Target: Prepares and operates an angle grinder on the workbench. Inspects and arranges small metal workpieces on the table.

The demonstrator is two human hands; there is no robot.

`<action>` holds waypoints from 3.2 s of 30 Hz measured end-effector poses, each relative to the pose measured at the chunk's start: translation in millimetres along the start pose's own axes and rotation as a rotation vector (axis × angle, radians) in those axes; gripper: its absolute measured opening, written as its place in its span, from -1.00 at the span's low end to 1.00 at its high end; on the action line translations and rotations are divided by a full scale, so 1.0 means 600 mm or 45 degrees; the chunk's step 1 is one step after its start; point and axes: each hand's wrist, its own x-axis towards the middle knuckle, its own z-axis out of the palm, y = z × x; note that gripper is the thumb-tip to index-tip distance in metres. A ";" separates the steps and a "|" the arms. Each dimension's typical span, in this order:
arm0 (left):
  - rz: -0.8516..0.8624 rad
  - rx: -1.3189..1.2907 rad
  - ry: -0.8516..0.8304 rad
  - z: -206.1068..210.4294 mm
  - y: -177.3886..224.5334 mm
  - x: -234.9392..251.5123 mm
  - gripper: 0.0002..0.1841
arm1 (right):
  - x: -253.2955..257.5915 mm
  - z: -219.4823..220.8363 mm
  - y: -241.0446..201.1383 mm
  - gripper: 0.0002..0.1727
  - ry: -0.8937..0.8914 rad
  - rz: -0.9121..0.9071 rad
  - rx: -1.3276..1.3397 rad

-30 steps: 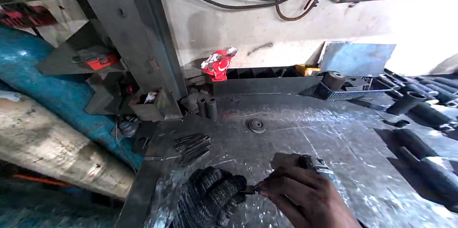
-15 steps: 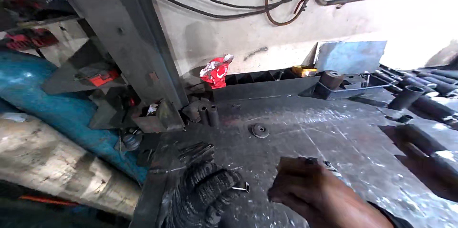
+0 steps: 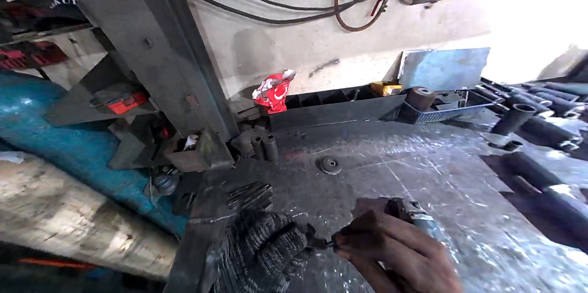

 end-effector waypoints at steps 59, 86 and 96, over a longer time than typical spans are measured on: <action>-0.334 -0.767 0.126 0.080 -0.008 -0.032 -0.83 | -0.072 0.106 0.058 -0.61 0.235 -0.024 0.034; -0.284 -0.690 0.220 0.068 -0.003 -0.036 -0.81 | -0.056 0.039 0.012 -0.52 0.004 0.328 0.567; -0.314 -0.847 0.123 0.067 0.003 -0.035 -0.82 | -0.039 0.029 0.004 -0.53 -0.152 0.275 0.472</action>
